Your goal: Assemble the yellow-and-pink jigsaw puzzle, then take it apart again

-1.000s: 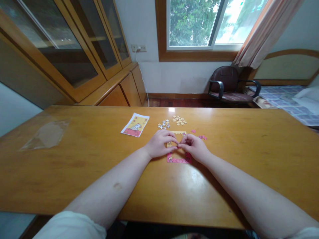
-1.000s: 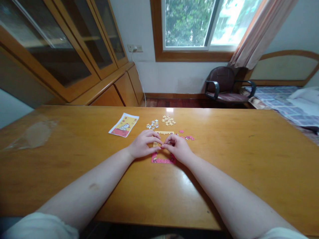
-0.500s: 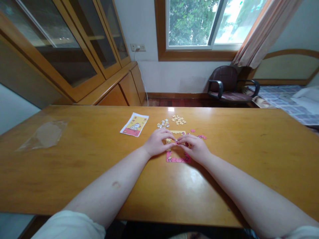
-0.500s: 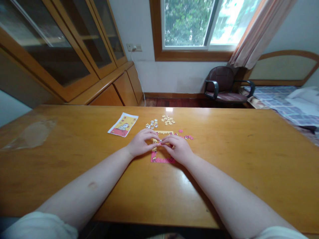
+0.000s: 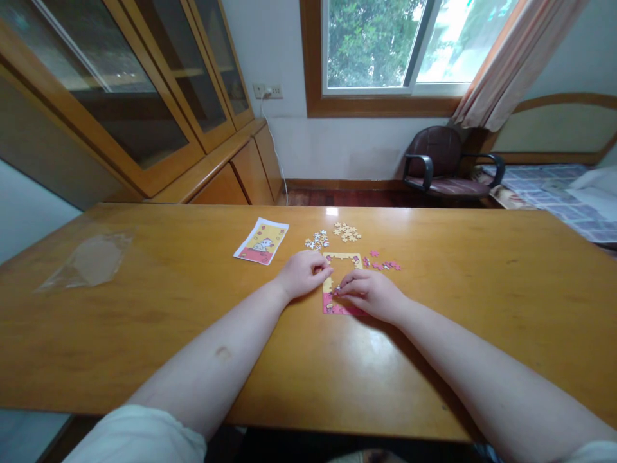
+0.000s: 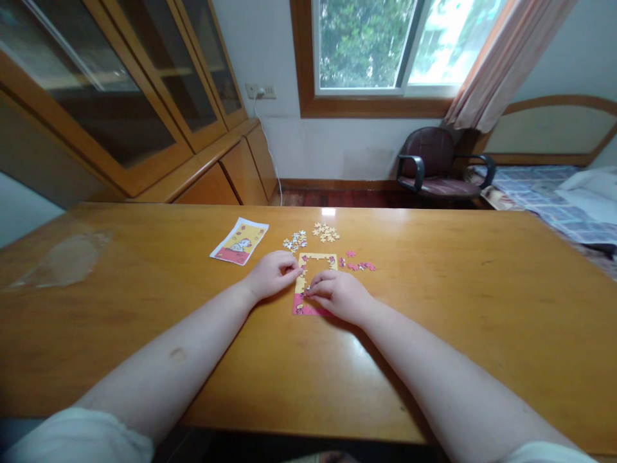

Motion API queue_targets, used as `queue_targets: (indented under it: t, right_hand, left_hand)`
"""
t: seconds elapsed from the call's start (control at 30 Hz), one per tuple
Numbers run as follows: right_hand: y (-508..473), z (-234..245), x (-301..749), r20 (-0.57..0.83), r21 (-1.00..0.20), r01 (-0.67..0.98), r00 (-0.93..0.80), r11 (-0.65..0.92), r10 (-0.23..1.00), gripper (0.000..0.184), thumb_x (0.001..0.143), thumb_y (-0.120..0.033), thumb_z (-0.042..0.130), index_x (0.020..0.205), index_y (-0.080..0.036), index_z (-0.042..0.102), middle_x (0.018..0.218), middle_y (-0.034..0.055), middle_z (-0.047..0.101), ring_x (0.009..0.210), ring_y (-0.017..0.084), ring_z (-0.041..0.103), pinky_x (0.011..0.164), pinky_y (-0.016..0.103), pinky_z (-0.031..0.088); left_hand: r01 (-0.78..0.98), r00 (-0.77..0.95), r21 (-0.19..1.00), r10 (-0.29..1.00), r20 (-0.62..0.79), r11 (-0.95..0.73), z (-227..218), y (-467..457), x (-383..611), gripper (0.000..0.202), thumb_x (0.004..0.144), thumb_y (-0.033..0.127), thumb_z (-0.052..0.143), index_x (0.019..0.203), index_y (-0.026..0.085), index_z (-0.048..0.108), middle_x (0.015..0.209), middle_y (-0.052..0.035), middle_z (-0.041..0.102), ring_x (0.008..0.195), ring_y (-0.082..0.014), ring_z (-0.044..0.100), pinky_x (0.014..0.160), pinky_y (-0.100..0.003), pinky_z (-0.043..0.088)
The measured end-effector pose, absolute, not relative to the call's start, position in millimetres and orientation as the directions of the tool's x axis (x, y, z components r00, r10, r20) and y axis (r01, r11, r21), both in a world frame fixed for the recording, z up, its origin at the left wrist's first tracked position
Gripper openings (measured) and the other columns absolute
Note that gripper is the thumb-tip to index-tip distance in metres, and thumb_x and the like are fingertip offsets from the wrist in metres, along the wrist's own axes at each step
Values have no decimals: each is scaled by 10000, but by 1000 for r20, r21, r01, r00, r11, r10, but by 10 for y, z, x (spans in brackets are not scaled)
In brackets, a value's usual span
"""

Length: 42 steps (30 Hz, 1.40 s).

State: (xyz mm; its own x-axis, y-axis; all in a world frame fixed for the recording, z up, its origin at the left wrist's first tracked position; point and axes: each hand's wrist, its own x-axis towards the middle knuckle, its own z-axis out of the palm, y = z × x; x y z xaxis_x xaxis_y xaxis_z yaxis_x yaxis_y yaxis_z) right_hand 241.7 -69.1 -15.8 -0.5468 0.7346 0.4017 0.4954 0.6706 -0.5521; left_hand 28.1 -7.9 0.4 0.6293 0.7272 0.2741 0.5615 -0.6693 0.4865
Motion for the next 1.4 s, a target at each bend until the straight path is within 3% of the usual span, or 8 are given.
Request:
queue_targets:
  t: [0.17, 0.43, 1.17, 1.4]
  right_hand:
    - [-686, -188, 2376, 367, -511, 512, -596, 690, 714, 121, 861, -245, 652, 880, -241, 772, 885, 37, 731, 746, 139, 663, 706, 250, 520]
    - [-659, -198, 2352, 373, -480, 511, -616, 713, 694, 127, 868, -236, 646, 875, -223, 772, 873, 47, 736, 740, 148, 663, 715, 265, 509]
    - [-682, -153, 2357, 294, -453, 532, -668, 715, 684, 148, 889, -228, 608, 929, -196, 747, 914, 67, 729, 803, 174, 663, 759, 305, 496]
    - [-728, -42, 2365, 236, -463, 531, -698, 710, 676, 182, 895, -276, 606, 1012, -202, 724, 1031, 81, 706, 933, 191, 645, 853, 340, 483]
  left_hand:
    - [719, 598, 368, 794, 105, -590, -9, -90, 329, 317, 839, 367, 520, 578, 187, 525, 610, -6, 551, 600, -147, 468, 555, -269, 283]
    - [793, 520, 365, 854, 11, -487, 11, -77, 341, 309, 814, 414, 528, 598, 194, 543, 654, -18, 599, 619, -154, 499, 552, -268, 270]
    - [820, 518, 305, 854, -40, -483, -4, -67, 358, 329, 800, 459, 518, 590, 206, 512, 643, -12, 591, 619, -166, 498, 537, -283, 243]
    - [798, 519, 370, 854, -24, -475, 30, -79, 337, 404, 851, 458, 467, 543, 196, 475, 568, -2, 522, 558, -149, 441, 522, -284, 227]
